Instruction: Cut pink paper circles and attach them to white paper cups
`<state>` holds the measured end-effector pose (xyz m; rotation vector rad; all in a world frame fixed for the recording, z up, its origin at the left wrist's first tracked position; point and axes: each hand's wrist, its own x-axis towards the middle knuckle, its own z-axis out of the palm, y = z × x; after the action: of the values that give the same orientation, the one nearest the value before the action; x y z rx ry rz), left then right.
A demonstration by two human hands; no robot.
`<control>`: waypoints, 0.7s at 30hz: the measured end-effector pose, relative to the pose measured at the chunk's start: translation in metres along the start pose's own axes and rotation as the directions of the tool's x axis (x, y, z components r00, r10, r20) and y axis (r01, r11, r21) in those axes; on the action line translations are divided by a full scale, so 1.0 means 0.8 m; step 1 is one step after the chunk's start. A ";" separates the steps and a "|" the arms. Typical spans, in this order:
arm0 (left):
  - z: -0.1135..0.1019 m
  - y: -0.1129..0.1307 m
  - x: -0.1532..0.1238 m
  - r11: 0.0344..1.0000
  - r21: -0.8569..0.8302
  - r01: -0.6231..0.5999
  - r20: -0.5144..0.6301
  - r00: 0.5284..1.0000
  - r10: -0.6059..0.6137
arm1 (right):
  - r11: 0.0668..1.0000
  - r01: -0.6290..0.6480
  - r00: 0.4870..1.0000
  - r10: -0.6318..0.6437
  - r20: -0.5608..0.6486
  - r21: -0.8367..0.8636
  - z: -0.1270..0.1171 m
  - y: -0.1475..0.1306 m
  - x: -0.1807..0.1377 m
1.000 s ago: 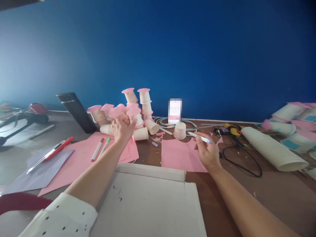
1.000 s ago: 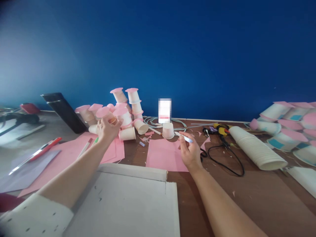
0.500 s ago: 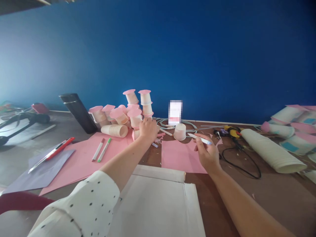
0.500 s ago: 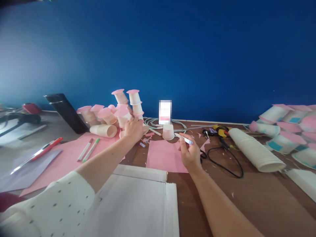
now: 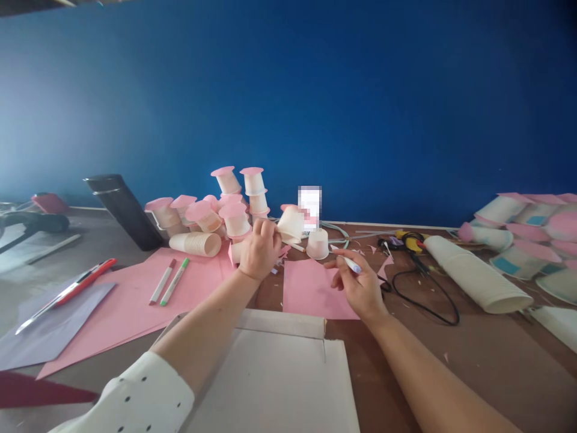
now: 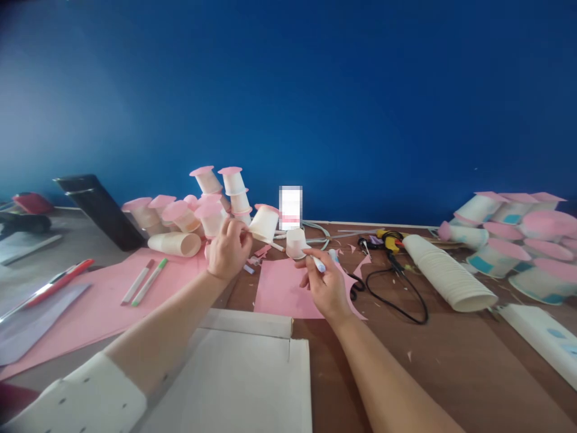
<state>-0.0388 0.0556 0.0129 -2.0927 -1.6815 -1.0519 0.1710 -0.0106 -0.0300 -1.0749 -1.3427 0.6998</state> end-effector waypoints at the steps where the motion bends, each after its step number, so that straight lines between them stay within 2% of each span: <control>1: 0.000 0.007 -0.008 0.998 -0.061 -0.033 -0.036 0.999 0.031 | 0.999 -0.019 1.000 0.018 0.023 0.044 0.002 -0.002 -0.001; 4: 0.005 0.027 -0.031 0.962 -0.212 -0.170 -0.129 0.981 0.144 | 0.991 -0.065 0.995 0.055 0.082 0.120 0.004 -0.007 -0.003; 7: 0.013 0.043 -0.047 0.923 -0.282 -0.263 -0.195 0.957 0.213 | 0.987 -0.098 0.990 0.083 0.114 0.130 0.002 -0.009 -0.005; 12: 0.022 0.050 -0.058 0.891 -0.353 -0.286 -0.161 0.957 0.243 | 0.992 -0.096 0.995 0.094 0.031 0.086 0.000 -0.008 -0.003; 16: 0.022 0.050 -0.061 0.821 -0.470 -0.324 -0.143 0.946 0.292 | 0.999 -0.053 0.999 0.053 -0.012 -0.011 0.000 -0.008 -0.001; 19: 0.019 0.053 -0.062 0.753 -0.607 -0.252 -0.072 0.962 0.265 | 0.995 -0.002 0.997 -0.006 -0.080 -0.100 -0.002 -0.009 -0.002; 21: 0.017 0.055 -0.062 0.702 -0.704 -0.108 0.014 0.986 0.165 | 0.984 0.025 0.991 -0.047 -0.123 -0.176 -0.004 -0.009 -0.002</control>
<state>0.0036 0.0140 -0.0192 -2.6754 -1.2102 -1.7935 0.1726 -0.0156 -0.0237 -1.2107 -1.3281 0.4849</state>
